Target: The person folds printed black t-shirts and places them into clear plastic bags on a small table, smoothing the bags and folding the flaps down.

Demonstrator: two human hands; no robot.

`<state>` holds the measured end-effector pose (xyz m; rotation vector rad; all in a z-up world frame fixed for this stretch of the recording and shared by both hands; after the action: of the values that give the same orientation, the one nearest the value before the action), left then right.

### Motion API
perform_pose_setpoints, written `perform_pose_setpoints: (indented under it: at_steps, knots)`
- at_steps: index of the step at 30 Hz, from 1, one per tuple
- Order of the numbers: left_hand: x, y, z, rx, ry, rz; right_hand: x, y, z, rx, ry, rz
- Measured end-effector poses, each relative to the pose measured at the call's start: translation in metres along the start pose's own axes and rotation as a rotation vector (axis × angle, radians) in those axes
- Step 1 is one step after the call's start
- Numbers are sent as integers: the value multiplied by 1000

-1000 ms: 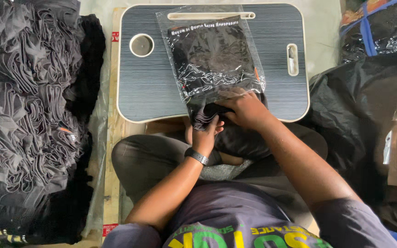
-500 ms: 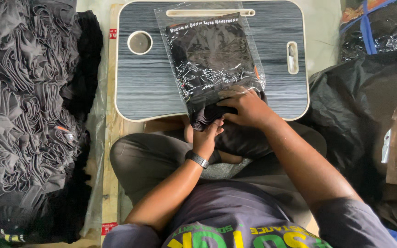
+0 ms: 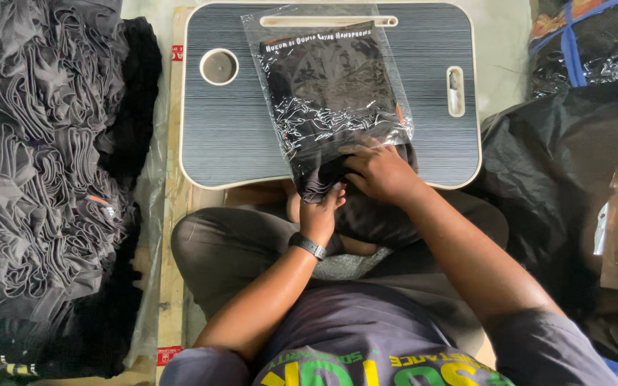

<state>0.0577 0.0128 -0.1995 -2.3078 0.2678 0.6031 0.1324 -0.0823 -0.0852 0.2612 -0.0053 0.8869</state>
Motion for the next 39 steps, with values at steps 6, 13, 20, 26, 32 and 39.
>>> perform_pose_setpoints:
  at_steps: [6, 13, 20, 26, 32, 39]
  knots:
    - [-2, 2, 25, 369, -269, -341, 0, -8, 2, 185, -217, -109]
    - [17, 52, 65, 73, -299, -162, 1, 21, -6, -108, 222, -265]
    - [39, 56, 47, 322, -152, -190, 16, 25, -23, -237, 277, -368]
    - [61, 77, 60, -269, -18, 238, 32, 15, -38, -173, 311, -427]
    - [13, 22, 33, 121, -124, -3, 62, -11, -46, -211, 400, -474]
    - [15, 29, 41, 209, -105, -53, 87, -31, -28, -207, 273, -396]
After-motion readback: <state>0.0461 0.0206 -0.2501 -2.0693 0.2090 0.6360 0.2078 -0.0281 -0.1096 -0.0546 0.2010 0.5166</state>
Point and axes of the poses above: each hand's wrist, its own x-axis towards the middle knuckle, its own z-axis out of the back of the hand, y = z × x, the point moved 7 cm from there along x, towards the middle knuckle, and after that the axes turned 2 degrees about -x, right-handed, at the moved point
